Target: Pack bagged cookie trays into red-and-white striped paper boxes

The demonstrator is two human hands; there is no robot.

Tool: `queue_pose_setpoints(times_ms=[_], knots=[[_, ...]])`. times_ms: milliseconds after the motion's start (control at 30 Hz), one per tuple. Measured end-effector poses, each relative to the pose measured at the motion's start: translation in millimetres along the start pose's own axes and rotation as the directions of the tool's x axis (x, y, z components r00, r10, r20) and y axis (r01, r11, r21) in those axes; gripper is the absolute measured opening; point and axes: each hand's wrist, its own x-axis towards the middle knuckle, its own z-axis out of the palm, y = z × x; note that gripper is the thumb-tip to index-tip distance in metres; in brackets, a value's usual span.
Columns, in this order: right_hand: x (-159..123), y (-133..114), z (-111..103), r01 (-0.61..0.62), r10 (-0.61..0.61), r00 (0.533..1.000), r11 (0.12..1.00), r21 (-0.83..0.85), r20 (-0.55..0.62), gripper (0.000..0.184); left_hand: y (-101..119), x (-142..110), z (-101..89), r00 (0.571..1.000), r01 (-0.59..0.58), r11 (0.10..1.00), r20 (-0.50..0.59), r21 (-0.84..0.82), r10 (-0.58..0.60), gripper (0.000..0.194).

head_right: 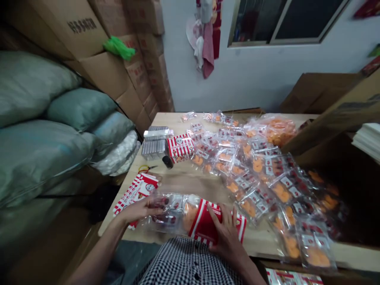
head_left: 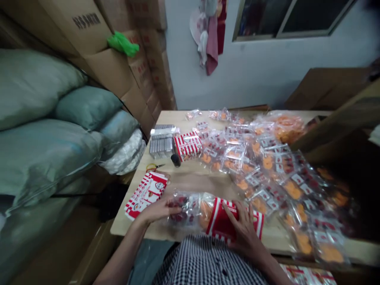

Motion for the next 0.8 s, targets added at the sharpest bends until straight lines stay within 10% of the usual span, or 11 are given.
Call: queue_pose_setpoints(times_ms=[333,800], knots=[[13.0,8.7,-17.7,-0.035,0.035,0.999,0.999,0.012,-0.025,0.123,26.5,21.5,14.7,0.981,-0.013,0.993,-0.191,-0.118,-0.01,0.053],[-5.5,-15.8,-33.7,-0.109,0.109,0.994,0.994,0.004,0.029,0.125,48.7,14.7,13.7,0.995,-0.093,0.977,-0.023,0.19,0.1,0.037]])
